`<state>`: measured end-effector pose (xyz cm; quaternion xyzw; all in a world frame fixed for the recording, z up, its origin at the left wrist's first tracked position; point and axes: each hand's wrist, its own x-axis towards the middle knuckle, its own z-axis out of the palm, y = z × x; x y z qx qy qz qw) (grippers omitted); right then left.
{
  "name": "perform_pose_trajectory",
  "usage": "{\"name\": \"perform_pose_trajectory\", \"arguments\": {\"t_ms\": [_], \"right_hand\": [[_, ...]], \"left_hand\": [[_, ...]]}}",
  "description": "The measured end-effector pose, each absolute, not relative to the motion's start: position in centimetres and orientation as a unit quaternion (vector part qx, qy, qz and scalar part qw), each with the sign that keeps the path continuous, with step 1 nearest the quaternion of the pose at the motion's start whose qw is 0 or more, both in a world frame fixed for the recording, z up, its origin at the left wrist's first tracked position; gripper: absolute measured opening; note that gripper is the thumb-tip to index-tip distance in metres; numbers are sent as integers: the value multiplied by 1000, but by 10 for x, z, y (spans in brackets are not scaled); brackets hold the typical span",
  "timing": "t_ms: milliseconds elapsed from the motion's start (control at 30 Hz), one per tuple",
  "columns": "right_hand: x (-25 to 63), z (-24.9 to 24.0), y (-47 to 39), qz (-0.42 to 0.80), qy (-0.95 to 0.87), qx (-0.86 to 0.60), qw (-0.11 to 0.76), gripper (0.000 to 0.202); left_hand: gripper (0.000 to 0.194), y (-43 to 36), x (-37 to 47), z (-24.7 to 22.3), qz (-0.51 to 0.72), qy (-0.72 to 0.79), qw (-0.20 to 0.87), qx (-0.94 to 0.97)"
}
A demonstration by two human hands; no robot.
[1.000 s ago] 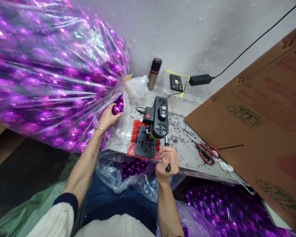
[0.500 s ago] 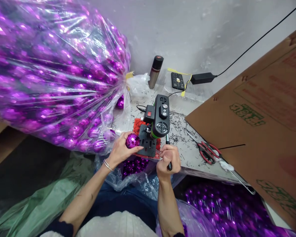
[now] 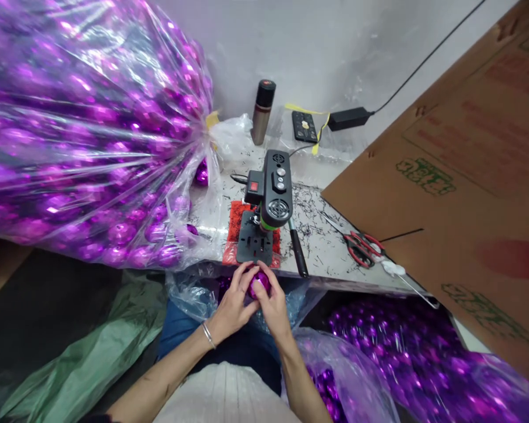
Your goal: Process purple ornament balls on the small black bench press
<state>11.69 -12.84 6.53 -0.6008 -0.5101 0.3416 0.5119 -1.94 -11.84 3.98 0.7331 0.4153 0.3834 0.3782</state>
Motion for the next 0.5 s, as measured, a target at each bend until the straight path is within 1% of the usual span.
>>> {"name": "perform_pose_trajectory", "arguments": {"t_ms": [67, 133, 167, 233, 300, 367, 433, 467, 500], "right_hand": [[116, 48, -149, 326, -493, -630, 503, 51], [123, 33, -169, 295, -479, -661, 498, 51], [131, 27, -180, 277, -471, -676, 494, 50], [158, 14, -204, 228, -445, -719, 483, 48], [195, 1, -232, 152, -400, -776, 463, 52], [236, -12, -263, 81, -353, -833, 417, 60], [273, -25, -295, 42, -306, -882, 357, 70], [288, -31, -310, 46, -275, -907, 317, 74], [300, -38, -324, 69, -240, -932, 263, 77]], "left_hand": [[87, -130, -19, 26, 339, 370, 371, 781], [98, -135, -24, 12, 279, 339, 389, 810], [101, -136, -28, 5, 244, 337, 397, 819], [99, -133, -39, -11, 167, 365, 395, 826], [91, -127, -52, -24, 83, 411, 395, 818], [73, -124, -63, -32, 16, 420, 427, 801], [48, -124, -72, -31, 4, 387, 489, 782], [41, -126, -75, -25, 14, 362, 524, 771], [38, -128, -77, -17, 27, 339, 557, 758]]}}
